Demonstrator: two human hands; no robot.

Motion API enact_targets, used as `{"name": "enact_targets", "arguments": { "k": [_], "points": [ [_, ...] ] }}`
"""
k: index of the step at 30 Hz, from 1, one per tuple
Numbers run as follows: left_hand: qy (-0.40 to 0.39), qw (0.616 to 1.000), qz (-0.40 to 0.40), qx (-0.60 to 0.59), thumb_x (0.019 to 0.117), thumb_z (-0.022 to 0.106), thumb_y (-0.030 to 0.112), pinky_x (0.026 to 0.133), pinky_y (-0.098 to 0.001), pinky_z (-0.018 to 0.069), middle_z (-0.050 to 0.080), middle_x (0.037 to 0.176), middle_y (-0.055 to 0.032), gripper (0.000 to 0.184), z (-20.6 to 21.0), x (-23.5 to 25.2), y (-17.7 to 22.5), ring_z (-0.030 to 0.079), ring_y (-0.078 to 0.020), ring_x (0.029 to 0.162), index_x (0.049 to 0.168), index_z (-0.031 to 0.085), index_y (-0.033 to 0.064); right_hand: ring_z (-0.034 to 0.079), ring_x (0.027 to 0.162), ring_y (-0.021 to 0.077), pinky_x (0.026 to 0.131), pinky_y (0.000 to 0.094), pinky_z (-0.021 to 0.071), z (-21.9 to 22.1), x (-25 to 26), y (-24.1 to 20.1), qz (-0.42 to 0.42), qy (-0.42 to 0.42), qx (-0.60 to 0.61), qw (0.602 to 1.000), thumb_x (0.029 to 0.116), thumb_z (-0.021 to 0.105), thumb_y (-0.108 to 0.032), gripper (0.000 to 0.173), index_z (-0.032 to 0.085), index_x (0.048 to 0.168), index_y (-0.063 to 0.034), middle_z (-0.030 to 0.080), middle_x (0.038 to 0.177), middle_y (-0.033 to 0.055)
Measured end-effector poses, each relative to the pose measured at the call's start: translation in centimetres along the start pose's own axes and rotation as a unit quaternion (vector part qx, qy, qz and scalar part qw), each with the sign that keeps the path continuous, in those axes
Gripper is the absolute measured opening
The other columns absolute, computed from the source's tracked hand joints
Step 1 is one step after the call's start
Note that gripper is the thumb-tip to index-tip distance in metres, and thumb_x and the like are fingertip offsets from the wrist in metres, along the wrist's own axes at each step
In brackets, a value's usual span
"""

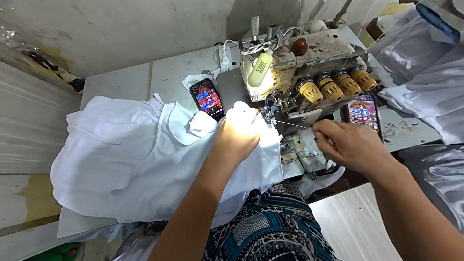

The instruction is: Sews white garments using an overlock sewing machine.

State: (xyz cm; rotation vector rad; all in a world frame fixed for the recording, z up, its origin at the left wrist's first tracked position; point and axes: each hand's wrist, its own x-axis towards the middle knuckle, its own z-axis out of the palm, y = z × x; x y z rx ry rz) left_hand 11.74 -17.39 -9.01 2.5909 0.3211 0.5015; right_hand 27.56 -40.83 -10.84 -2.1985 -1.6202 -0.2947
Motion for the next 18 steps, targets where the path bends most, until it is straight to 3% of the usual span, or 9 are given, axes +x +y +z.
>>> {"name": "enact_targets", "arguments": {
  "k": [2, 4, 5, 9, 11, 12, 14, 16, 18],
  "points": [
    [0.002, 1.0, 0.002, -0.008, 0.0935, 0.049, 0.012, 0.085, -0.0441, 0.0516, 0.066, 0.105, -0.0133, 0.031, 0.0, 0.0, -0.1, 0.063, -0.0274, 0.102, 0.108, 0.074, 0.0006, 0.06, 0.052, 0.0402, 0.042, 0.0549, 0.0415, -1.3, -2.2, 0.9, 0.102, -0.08, -0.034, 0.991, 0.095, 0.048, -0.018, 0.025, 0.063, 0.088, 0.0006, 0.058, 0.065, 0.0186],
    [0.009, 1.0, 0.003, -0.009, 0.0932, 0.049, 0.012, 0.086, -0.0444, 0.0517, 0.068, 0.107, -0.0145, 0.031, 0.1, 0.0, -0.1, 0.064, -0.0285, 0.103, 0.107, 0.075, 0.0, 0.065, 0.083, 0.0585, 0.065, 0.0753, 0.0468, -3.3, -3.5, 0.3, 0.248, -0.211, -0.012, 0.946, 0.0985, 0.065, -0.015, 0.027, 0.066, 0.116, 0.0054, 0.066, 0.1, 0.034],
    [0.009, 1.0, 0.003, -0.007, 0.0943, 0.05, 0.012, 0.086, -0.044, 0.0516, 0.068, 0.107, -0.0149, 0.031, 0.1, -0.1, -0.1, 0.064, -0.0287, 0.103, 0.108, 0.075, 0.0, 0.065, 0.09, 0.0594, 0.071, 0.0772, 0.0468, -3.8, -3.8, -0.6, 0.278, -0.226, 0.005, 0.934, 0.0979, 0.069, -0.017, 0.033, 0.066, 0.124, 0.0035, 0.066, 0.112, 0.0339],
    [-0.003, 1.0, -0.004, -0.005, 0.0942, 0.049, 0.012, 0.089, -0.0461, 0.0504, 0.068, 0.11, -0.0166, 0.033, 0.0, 0.0, 0.2, 0.063, -0.0307, 0.106, 0.11, 0.074, -0.0011, 0.072, 0.086, 0.0277, 0.078, 0.0499, 0.058, -0.4, -3.3, -5.5, 0.194, -0.113, 0.207, 0.952, 0.104, 0.052, -0.031, 0.039, 0.076, 0.099, -0.0007, 0.074, 0.095, 0.0148],
    [-0.005, 1.0, -0.005, 0.0, 0.0948, 0.049, 0.013, 0.089, -0.0465, 0.0497, 0.066, 0.11, -0.017, 0.034, 0.0, -0.2, 0.3, 0.062, -0.031, 0.106, 0.113, 0.073, -0.0013, 0.066, 0.086, 0.0077, 0.081, 0.0295, 0.0545, 3.1, -2.0, -6.8, 0.195, -0.112, 0.386, 0.895, 0.1042, 0.051, -0.033, 0.038, 0.073, 0.103, -0.0023, 0.071, 0.093, 0.0037],
    [-0.005, 1.0, -0.006, 0.005, 0.0957, 0.049, 0.014, 0.09, -0.0472, 0.0496, 0.066, 0.111, -0.0174, 0.035, 0.0, -0.4, 0.4, 0.062, -0.0314, 0.106, 0.117, 0.072, -0.0015, 0.06, 0.078, -0.0001, 0.074, 0.021, 0.0505, 4.6, -1.5, -7.3, 0.215, -0.104, 0.471, 0.849, 0.1031, 0.054, -0.029, 0.029, 0.067, 0.102, -0.0029, 0.064, 0.085, -0.0025],
    [0.013, 1.0, 0.0, 0.021, 0.0944, 0.055, 0.015, 0.089, -0.051, 0.0535, 0.069, 0.11, -0.0193, 0.037, 0.0, -1.6, 1.2, 0.067, -0.0333, 0.103, 0.124, 0.069, -0.0024, 0.056, 0.066, -0.0044, 0.064, 0.016, 0.0482, 6.0, -1.2, -8.2, 0.232, -0.076, 0.589, 0.771, 0.1015, 0.056, -0.018, 0.012, 0.06, 0.097, -0.0076, 0.057, 0.073, -0.0099],
    [0.035, 0.999, 0.015, 0.031, 0.0937, 0.06, 0.017, 0.077, -0.0518, 0.056, 0.071, 0.102, -0.0178, 0.03, 0.5, -3.5, 2.5, 0.069, -0.0329, 0.091, 0.115, 0.071, -0.0006, 0.058, 0.067, -0.0038, 0.064, 0.0157, 0.051, 5.5, -1.8, -9.2, 0.213, -0.06, 0.652, 0.725, 0.1026, 0.055, -0.015, 0.01, 0.062, 0.102, -0.008, 0.06, 0.074, -0.011],
    [0.036, 0.998, 0.018, 0.044, 0.0986, 0.057, 0.025, 0.075, -0.0493, 0.0565, 0.074, 0.11, -0.0135, 0.028, 1.3, -5.1, 3.8, 0.072, -0.0305, 0.094, 0.106, 0.075, 0.006, 0.061, 0.069, -0.0028, 0.065, 0.0159, 0.053, 4.8, -2.4, -9.6, 0.212, -0.049, 0.678, 0.702, 0.104, 0.055, -0.016, 0.011, 0.063, 0.106, -0.0082, 0.063, 0.077, -0.0107]
  ]
}}
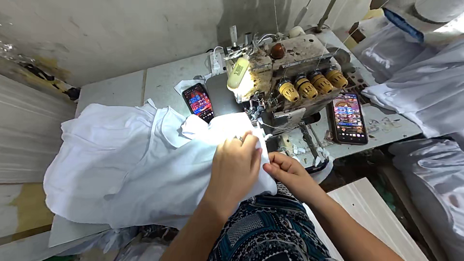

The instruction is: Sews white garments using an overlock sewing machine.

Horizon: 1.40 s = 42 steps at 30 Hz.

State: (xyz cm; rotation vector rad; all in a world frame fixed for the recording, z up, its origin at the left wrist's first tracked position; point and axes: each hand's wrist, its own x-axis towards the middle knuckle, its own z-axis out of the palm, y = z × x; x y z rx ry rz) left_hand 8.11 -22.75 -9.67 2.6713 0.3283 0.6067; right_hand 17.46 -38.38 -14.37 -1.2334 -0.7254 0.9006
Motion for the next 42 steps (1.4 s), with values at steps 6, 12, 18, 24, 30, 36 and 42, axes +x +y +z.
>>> {"name": "enact_targets", "arguments": {
  "k": [6, 12, 18, 24, 30, 36, 42],
  "points": [
    [-0.01, 0.999, -0.037, 0.036, 0.0952, 0.055, 0.045, 0.073, -0.0503, 0.0545, 0.07, 0.126, -0.0161, 0.047, 1.1, 0.0, 0.5, 0.072, -0.0322, 0.09, 0.108, 0.072, 0.0029, 0.059, 0.073, -0.0049, 0.068, 0.0151, 0.0512, 0.7, 0.1, 0.6, -0.027, 0.016, -0.021, 0.999, 0.1036, 0.051, -0.011, 0.014, 0.063, 0.109, -0.0046, 0.064, 0.083, -0.0102],
    [-0.038, 0.998, -0.048, -0.008, 0.0942, 0.054, 0.024, 0.083, -0.0574, 0.0525, 0.068, 0.106, -0.02, 0.031, 0.4, 4.5, -3.2, 0.066, -0.0375, 0.103, 0.105, 0.068, -0.0014, 0.065, 0.082, -0.0026, 0.076, 0.0168, 0.0554, 1.9, 0.0, 1.1, -0.04, -0.014, -0.106, 0.993, 0.1063, 0.048, -0.013, 0.025, 0.063, 0.12, 0.003, 0.069, 0.093, -0.002],
    [-0.087, 0.992, -0.09, 0.004, 0.1028, 0.051, 0.014, 0.112, -0.0612, 0.0363, 0.046, 0.157, -0.0152, 0.042, -0.8, 9.5, -7.9, 0.044, -0.0408, 0.142, 0.144, 0.058, 0.0047, 0.065, 0.083, -0.001, 0.076, 0.0174, 0.0553, 1.4, 0.1, 0.8, -0.037, -0.011, -0.165, 0.986, 0.1065, 0.048, -0.015, 0.027, 0.062, 0.121, 0.0024, 0.07, 0.094, 0.0003],
    [-0.008, 0.999, -0.033, 0.008, 0.0941, 0.063, 0.009, 0.099, -0.0662, 0.0406, 0.068, 0.124, -0.0187, 0.017, -2.8, 8.9, -12.1, 0.055, -0.0436, 0.127, 0.105, 0.074, 0.0029, 0.068, 0.098, 0.0051, 0.089, 0.0231, 0.0574, 1.0, 0.6, 0.7, -0.07, 0.036, -0.242, 0.967, 0.1043, 0.054, -0.019, 0.032, 0.062, 0.126, 0.0036, 0.071, 0.111, 0.0085],
    [-0.077, 0.993, -0.085, -0.01, 0.0971, 0.068, 0.015, 0.072, -0.0552, 0.0512, 0.065, 0.083, -0.0185, 0.019, -8.1, 4.8, -13.0, 0.064, -0.0327, 0.078, 0.099, 0.067, -0.0037, 0.066, 0.111, 0.0145, 0.096, 0.0279, 0.0536, 1.8, 2.0, 0.8, -0.234, 0.086, -0.327, 0.911, 0.1017, 0.058, -0.018, 0.027, 0.071, 0.116, 0.001, 0.071, 0.116, 0.0134],
    [-0.217, 0.972, -0.014, -0.089, 0.0974, 0.065, 0.025, 0.063, -0.0342, 0.0537, 0.066, 0.08, -0.0048, 0.021, -10.8, -0.3, -5.8, 0.063, -0.0142, 0.069, 0.093, 0.071, 0.0061, 0.06, 0.123, 0.0182, 0.103, 0.0314, 0.0515, 4.5, 2.6, 0.8, -0.247, 0.06, -0.243, 0.936, 0.0953, 0.07, -0.032, 0.051, 0.064, 0.129, 0.0062, 0.065, 0.128, 0.0203],
    [-0.218, 0.955, 0.067, -0.188, 0.1047, 0.049, 0.023, 0.08, -0.0263, 0.0532, 0.068, 0.105, -0.0038, 0.027, -6.4, 1.4, -4.1, 0.064, -0.0091, 0.093, 0.105, 0.073, 0.0106, 0.058, 0.124, 0.0106, 0.109, 0.0308, 0.0455, 5.7, 2.2, 1.5, -0.199, 0.004, -0.175, 0.964, 0.1016, 0.059, -0.023, 0.034, 0.066, 0.12, 0.0051, 0.067, 0.126, 0.0132]
  ]
}}
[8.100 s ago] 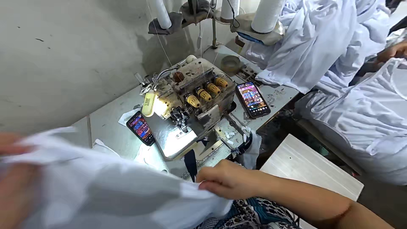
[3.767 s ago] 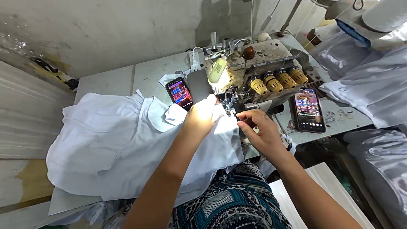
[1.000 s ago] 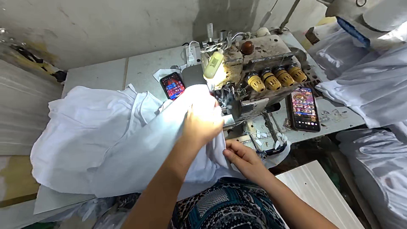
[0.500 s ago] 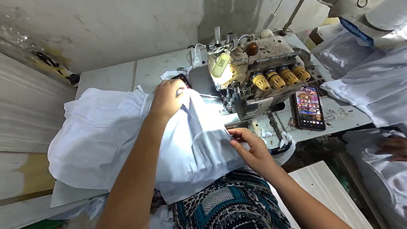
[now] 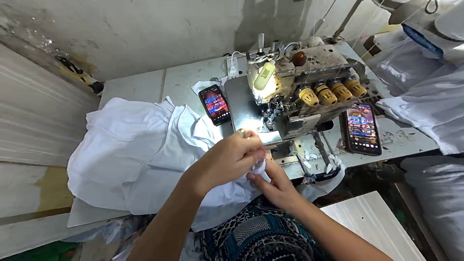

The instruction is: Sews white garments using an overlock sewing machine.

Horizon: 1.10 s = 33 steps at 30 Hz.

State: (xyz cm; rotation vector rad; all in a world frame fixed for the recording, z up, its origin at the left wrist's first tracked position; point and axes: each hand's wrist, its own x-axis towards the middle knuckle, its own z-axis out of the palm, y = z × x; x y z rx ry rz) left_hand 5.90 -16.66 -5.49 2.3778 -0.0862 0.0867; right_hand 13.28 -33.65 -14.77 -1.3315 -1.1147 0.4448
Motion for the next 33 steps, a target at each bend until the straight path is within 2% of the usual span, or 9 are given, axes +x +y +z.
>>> {"name": "enact_targets", "arguments": {
  "k": [2, 6, 10, 15, 20, 23, 26, 30, 33],
  "points": [
    [-0.013, 1.0, 0.018, 0.016, 0.1039, 0.043, 0.013, 0.087, -0.0348, 0.0544, 0.072, 0.114, -0.0034, 0.034, 0.7, 1.3, -1.3, 0.067, -0.0126, 0.101, 0.123, 0.071, 0.0138, 0.062, 0.112, 0.0009, 0.1, 0.024, 0.0521, -1.1, -0.2, -0.3, 0.038, -0.028, 0.072, 0.996, 0.1042, 0.053, -0.017, 0.031, 0.06, 0.122, 0.007, 0.069, 0.116, 0.0043],
    [-0.004, 0.992, 0.088, 0.089, 0.0996, 0.059, 0.021, 0.068, -0.0323, 0.0527, 0.068, 0.091, -0.0026, 0.018, 0.9, 2.8, -3.2, 0.064, -0.0124, 0.078, 0.093, 0.072, 0.0108, 0.063, 0.089, -0.0041, 0.081, 0.0188, 0.0556, -3.2, -0.5, -0.2, 0.085, 0.009, 0.111, 0.99, 0.1038, 0.051, -0.016, 0.018, 0.059, 0.113, -0.0024, 0.066, 0.097, -0.0075],
    [0.028, 0.983, 0.087, 0.157, 0.0976, 0.061, 0.024, 0.08, -0.0406, 0.0508, 0.065, 0.094, -0.0039, 0.019, 0.3, 3.8, -4.8, 0.063, -0.02, 0.096, 0.087, 0.07, 0.0111, 0.064, 0.073, -0.0013, 0.067, 0.0182, 0.0553, -5.4, -0.3, 0.1, 0.115, 0.069, 0.074, 0.988, 0.1009, 0.058, -0.015, 0.01, 0.057, 0.106, -0.0064, 0.066, 0.085, -0.0077],
    [0.133, 0.962, -0.055, 0.234, 0.1042, 0.053, 0.024, 0.097, -0.0604, 0.0447, 0.065, 0.117, -0.0212, 0.028, 2.5, 6.3, -4.7, 0.058, -0.0408, 0.122, 0.103, 0.069, 0.0019, 0.066, 0.077, 0.0008, 0.073, 0.0208, 0.0575, -7.4, 1.0, 0.9, 0.16, 0.112, -0.008, 0.981, 0.101, 0.058, -0.018, 0.017, 0.06, 0.109, -0.0028, 0.069, 0.087, -0.0028],
    [0.174, 0.943, -0.166, 0.229, 0.1032, 0.051, 0.018, 0.105, -0.0637, 0.0394, 0.056, 0.136, -0.0306, 0.035, 3.5, 8.4, -3.5, 0.051, -0.0465, 0.133, 0.122, 0.063, -0.0095, 0.065, 0.078, 0.0017, 0.074, 0.0219, 0.0556, -8.0, 2.3, 1.7, 0.187, 0.121, -0.054, 0.973, 0.1019, 0.056, -0.019, 0.019, 0.059, 0.111, -0.0022, 0.067, 0.086, 0.0002],
    [0.197, 0.94, -0.17, 0.221, 0.105, 0.046, 0.017, 0.112, -0.0632, 0.0359, 0.057, 0.139, -0.0298, 0.037, 3.8, 8.0, -4.2, 0.047, -0.0476, 0.139, 0.125, 0.064, -0.0076, 0.066, 0.081, 0.0021, 0.076, 0.0216, 0.0564, -7.6, 1.7, 1.7, 0.185, 0.124, -0.028, 0.975, 0.1015, 0.057, -0.018, 0.024, 0.055, 0.116, 0.001, 0.067, 0.091, 0.0021],
    [0.245, 0.952, -0.082, 0.162, 0.1053, 0.05, 0.016, 0.108, -0.058, 0.0422, 0.06, 0.128, -0.0256, 0.027, 3.4, 5.9, -4.5, 0.054, -0.0418, 0.129, 0.114, 0.064, -0.005, 0.068, 0.087, 0.0039, 0.08, 0.024, 0.0586, -7.0, -0.3, 1.5, 0.182, 0.104, 0.003, 0.978, 0.0967, 0.065, -0.021, 0.048, 0.046, 0.131, 0.0071, 0.069, 0.1, 0.0048],
    [0.136, 0.99, -0.024, -0.041, 0.1017, 0.055, 0.039, 0.105, -0.0386, 0.0481, 0.063, 0.135, -0.0094, 0.044, 3.2, -3.7, -0.1, 0.056, -0.0162, 0.129, 0.13, 0.06, 0.0061, 0.062, 0.119, 0.0154, 0.098, 0.0311, 0.0538, -6.7, -4.8, 1.3, 0.121, 0.072, -0.098, 0.985, 0.0904, 0.074, -0.032, 0.074, 0.046, 0.143, 0.0104, 0.061, 0.135, 0.0199],
    [-0.124, 0.938, -0.09, -0.312, 0.1028, 0.06, 0.035, 0.103, -0.0276, 0.051, 0.069, 0.126, -0.002, 0.038, 3.9, -13.0, -0.5, 0.063, -0.0046, 0.118, 0.127, 0.065, 0.0073, 0.06, 0.126, 0.0209, 0.102, 0.0372, 0.0524, -7.6, -9.0, 1.2, 0.084, 0.067, -0.187, 0.976, 0.0955, 0.07, -0.033, 0.052, 0.059, 0.135, -0.0012, 0.061, 0.137, 0.0185]
  ]
}}
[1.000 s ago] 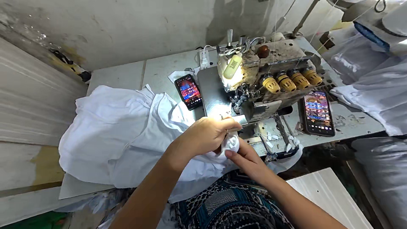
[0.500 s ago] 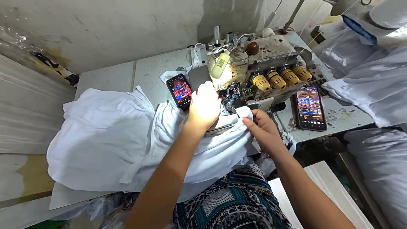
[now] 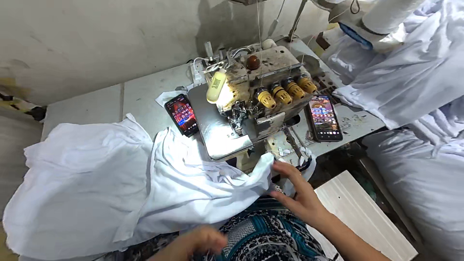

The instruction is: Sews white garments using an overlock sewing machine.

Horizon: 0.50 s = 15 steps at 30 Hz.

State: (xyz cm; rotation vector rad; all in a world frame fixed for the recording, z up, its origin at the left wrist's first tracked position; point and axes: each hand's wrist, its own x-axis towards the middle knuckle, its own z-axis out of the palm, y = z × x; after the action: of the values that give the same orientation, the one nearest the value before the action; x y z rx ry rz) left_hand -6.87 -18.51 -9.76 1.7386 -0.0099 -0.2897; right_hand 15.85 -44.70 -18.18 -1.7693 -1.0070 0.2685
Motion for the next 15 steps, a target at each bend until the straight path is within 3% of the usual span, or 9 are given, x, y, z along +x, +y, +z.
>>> {"name": "enact_targets", "arguments": {
  "k": [1, 3, 5, 6, 7, 9, 12, 13, 15],
  "points": [
    [-0.039, 0.993, -0.098, -0.047, 0.1022, 0.061, 0.027, 0.098, -0.0299, 0.0538, 0.072, 0.118, -0.0041, 0.032, 0.2, -2.6, -2.4, 0.067, -0.008, 0.109, 0.123, 0.067, 0.0034, 0.065, 0.116, 0.0193, 0.096, 0.0366, 0.0552, -0.4, -1.3, 0.3, 0.02, -0.019, -0.01, 1.0, 0.096, 0.068, -0.03, 0.042, 0.065, 0.127, -0.0027, 0.067, 0.126, 0.0151],
    [-0.019, 0.938, -0.345, 0.021, 0.1013, 0.062, 0.019, 0.097, -0.047, 0.053, 0.072, 0.11, -0.02, 0.031, 0.6, -7.1, -7.6, 0.069, -0.029, 0.103, 0.118, 0.068, -0.0066, 0.07, 0.101, 0.0229, 0.086, 0.0389, 0.0583, -0.9, -3.1, 1.3, 0.121, -0.112, -0.023, 0.986, 0.0954, 0.067, -0.029, 0.037, 0.07, 0.119, 0.0001, 0.072, 0.113, 0.016],
    [0.077, 0.841, -0.52, 0.13, 0.0949, 0.074, 0.027, 0.108, -0.0655, 0.0415, 0.062, 0.127, -0.0367, 0.054, 1.3, -10.2, -12.7, 0.058, -0.0513, 0.123, 0.13, 0.061, -0.0121, 0.062, 0.121, 0.0383, 0.103, 0.0529, 0.0494, -0.4, -3.3, 3.0, 0.214, -0.205, -0.038, 0.954, 0.0929, 0.073, -0.031, 0.061, 0.057, 0.139, 0.0055, 0.062, 0.133, 0.0267],
    [0.157, 0.818, -0.532, 0.151, 0.0867, 0.083, 0.029, 0.112, -0.0682, 0.0364, 0.054, 0.136, -0.0401, 0.073, 1.8, -11.0, -14.6, 0.051, -0.0551, 0.131, 0.138, 0.053, -0.0134, 0.056, 0.13, 0.041, 0.111, 0.0546, 0.043, 0.6, -3.1, 4.1, 0.227, -0.21, -0.049, 0.95, 0.0901, 0.076, -0.031, 0.072, 0.05, 0.145, 0.007, 0.057, 0.14, 0.0288],
    [0.247, 0.815, -0.505, 0.142, 0.0804, 0.088, 0.028, 0.115, -0.0657, 0.0349, 0.049, 0.143, -0.0389, 0.087, 2.1, -10.9, -15.8, 0.047, -0.0534, 0.136, 0.145, 0.046, -0.0115, 0.054, 0.131, 0.0423, 0.113, 0.0548, 0.0419, 1.9, -2.9, 5.0, 0.217, -0.185, -0.057, 0.957, 0.0866, 0.079, -0.029, 0.075, 0.049, 0.143, 0.0096, 0.056, 0.139, 0.0309],
    [0.376, 0.83, -0.409, 0.057, 0.0822, 0.086, 0.018, 0.117, -0.0574, 0.0354, 0.047, 0.147, -0.0341, 0.082, 3.0, -8.5, -16.2, 0.045, -0.0456, 0.14, 0.147, 0.044, -0.0096, 0.058, 0.125, 0.0444, 0.11, 0.0554, 0.0445, 4.6, -2.1, 6.1, 0.189, -0.128, -0.056, 0.972, 0.0816, 0.084, -0.022, 0.066, 0.057, 0.131, 0.0136, 0.06, 0.13, 0.034],
    [0.388, 0.868, -0.311, -0.011, 0.0886, 0.079, 0.012, 0.111, -0.047, 0.0451, 0.062, 0.131, -0.0285, 0.058, 4.4, -5.4, -13.6, 0.059, -0.0326, 0.127, 0.135, 0.055, -0.0125, 0.065, 0.115, 0.0395, 0.104, 0.0543, 0.0481, 5.8, -1.1, 5.9, 0.134, -0.142, -0.024, 0.98, 0.0851, 0.078, -0.016, 0.043, 0.068, 0.116, 0.0133, 0.068, 0.117, 0.0307],
    [0.389, 0.88, -0.268, -0.035, 0.0886, 0.077, 0.011, 0.107, -0.0406, 0.0491, 0.067, 0.124, -0.0226, 0.052, 4.8, -5.5, -11.9, 0.064, -0.0236, 0.119, 0.131, 0.058, -0.012, 0.068, 0.111, 0.0325, 0.101, 0.051, 0.0514, 4.6, -0.6, 4.3, 0.14, -0.181, -0.009, 0.973, 0.0897, 0.074, -0.019, 0.037, 0.07, 0.114, 0.0098, 0.071, 0.112, 0.0251],
    [0.444, 0.869, -0.18, -0.127, 0.0872, 0.07, 0.009, 0.091, -0.0277, 0.0571, 0.073, 0.104, -0.0034, 0.035, 6.2, -7.7, -6.6, 0.069, -0.0059, 0.097, 0.12, 0.063, -0.0014, 0.07, 0.092, 0.0063, 0.087, 0.0322, 0.0591, 0.3, 0.1, 0.1, 0.133, -0.243, 0.071, 0.958, 0.0937, 0.07, -0.026, 0.022, 0.074, 0.104, -0.0073, 0.075, 0.095, 0.0001]
  ]
}}
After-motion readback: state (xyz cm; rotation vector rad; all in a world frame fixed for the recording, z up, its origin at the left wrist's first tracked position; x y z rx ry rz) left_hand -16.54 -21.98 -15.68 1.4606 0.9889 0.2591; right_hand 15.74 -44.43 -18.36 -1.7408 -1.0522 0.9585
